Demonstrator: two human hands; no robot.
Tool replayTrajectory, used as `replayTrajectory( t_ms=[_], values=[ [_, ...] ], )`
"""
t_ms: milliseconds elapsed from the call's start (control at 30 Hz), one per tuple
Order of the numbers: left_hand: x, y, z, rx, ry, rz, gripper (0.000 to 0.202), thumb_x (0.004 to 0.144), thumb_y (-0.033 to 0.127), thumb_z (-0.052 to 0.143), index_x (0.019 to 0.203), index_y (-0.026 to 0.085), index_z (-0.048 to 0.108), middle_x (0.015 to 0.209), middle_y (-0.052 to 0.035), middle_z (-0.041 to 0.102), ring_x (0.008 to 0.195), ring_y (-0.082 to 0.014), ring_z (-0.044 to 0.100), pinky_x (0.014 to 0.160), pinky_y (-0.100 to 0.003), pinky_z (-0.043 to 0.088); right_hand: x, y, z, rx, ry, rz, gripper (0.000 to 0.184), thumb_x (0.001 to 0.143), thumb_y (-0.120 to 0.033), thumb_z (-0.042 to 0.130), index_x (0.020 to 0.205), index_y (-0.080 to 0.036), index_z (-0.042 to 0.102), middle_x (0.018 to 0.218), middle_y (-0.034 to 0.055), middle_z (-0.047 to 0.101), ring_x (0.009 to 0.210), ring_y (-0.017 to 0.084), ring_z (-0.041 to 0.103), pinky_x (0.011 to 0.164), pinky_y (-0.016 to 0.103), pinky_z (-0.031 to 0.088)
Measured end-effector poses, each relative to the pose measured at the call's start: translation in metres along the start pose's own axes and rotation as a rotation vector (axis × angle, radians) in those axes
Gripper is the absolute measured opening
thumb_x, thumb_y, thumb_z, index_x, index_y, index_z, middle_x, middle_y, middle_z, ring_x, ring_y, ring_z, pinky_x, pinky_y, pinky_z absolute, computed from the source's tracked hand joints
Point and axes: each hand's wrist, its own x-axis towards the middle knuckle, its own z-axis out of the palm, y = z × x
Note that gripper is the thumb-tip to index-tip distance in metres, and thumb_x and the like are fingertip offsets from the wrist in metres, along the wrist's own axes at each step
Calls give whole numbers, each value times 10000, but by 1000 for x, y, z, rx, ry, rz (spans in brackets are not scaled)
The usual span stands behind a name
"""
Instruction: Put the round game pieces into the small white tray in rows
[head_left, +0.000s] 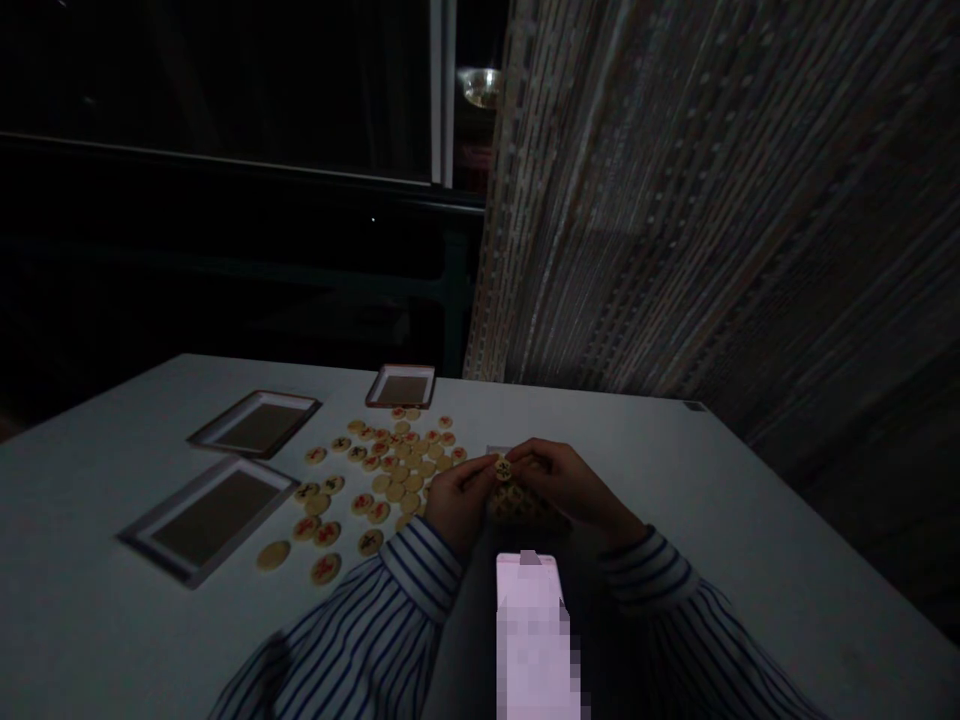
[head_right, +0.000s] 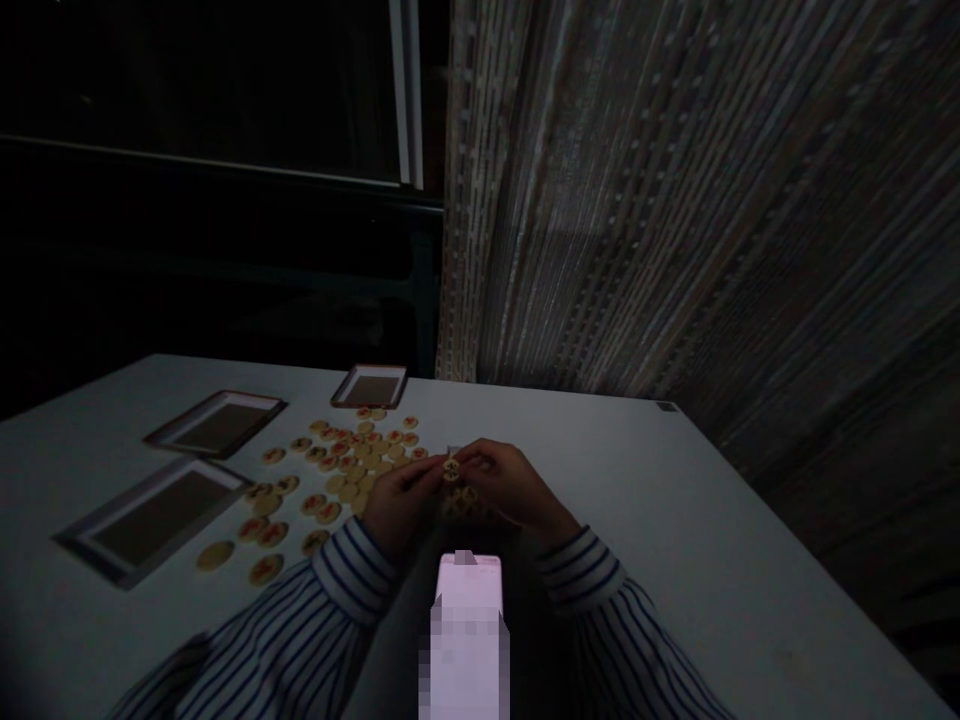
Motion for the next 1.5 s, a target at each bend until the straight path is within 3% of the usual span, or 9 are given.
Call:
replayTrajectory(
  t_ms=[467,800,1033,1333,1500],
  values=[
    [0,-6,1,-31,58,-42,169,568,252,696,693,144,662,631,-30,679,612,-157,623,603,-272,508,1,1,-1,-45,-5,-43,151,735,-252,560,826,-178,656,829,28,668,797,154,604,748,305,470],
    [2,-7,2,-148,114,-45,252,491,288,739,663,131,643,607,-27,672,582,-134,617,581,-242,494,1,1,-1,-9,-13,1,222,697,-262,596,885,-147,624,810,40,666,740,152,614,682,283,489],
    [1,-6,3,-228,77,-103,267,477,269,744,683,133,644,621,-33,684,592,-132,623,617,-249,503,0,-3,1,10,-2,37,180,715,-245,575,868,-159,613,805,31,670,745,146,620,686,283,500],
    [0,-5,2,-173,89,-76,246,498,296,735,666,132,660,609,-28,675,581,-129,614,584,-235,499,0,0,-1,-58,-3,-26,189,739,-251,547,872,-170,653,886,44,678,825,162,617,768,323,491],
    [0,-5,3,-237,80,-90,248,482,284,749,663,138,662,614,-27,679,583,-137,620,610,-255,512,2,5,-1,-25,17,-40,207,743,-263,547,897,-164,645,873,51,675,801,162,617,742,317,490]
  ],
)
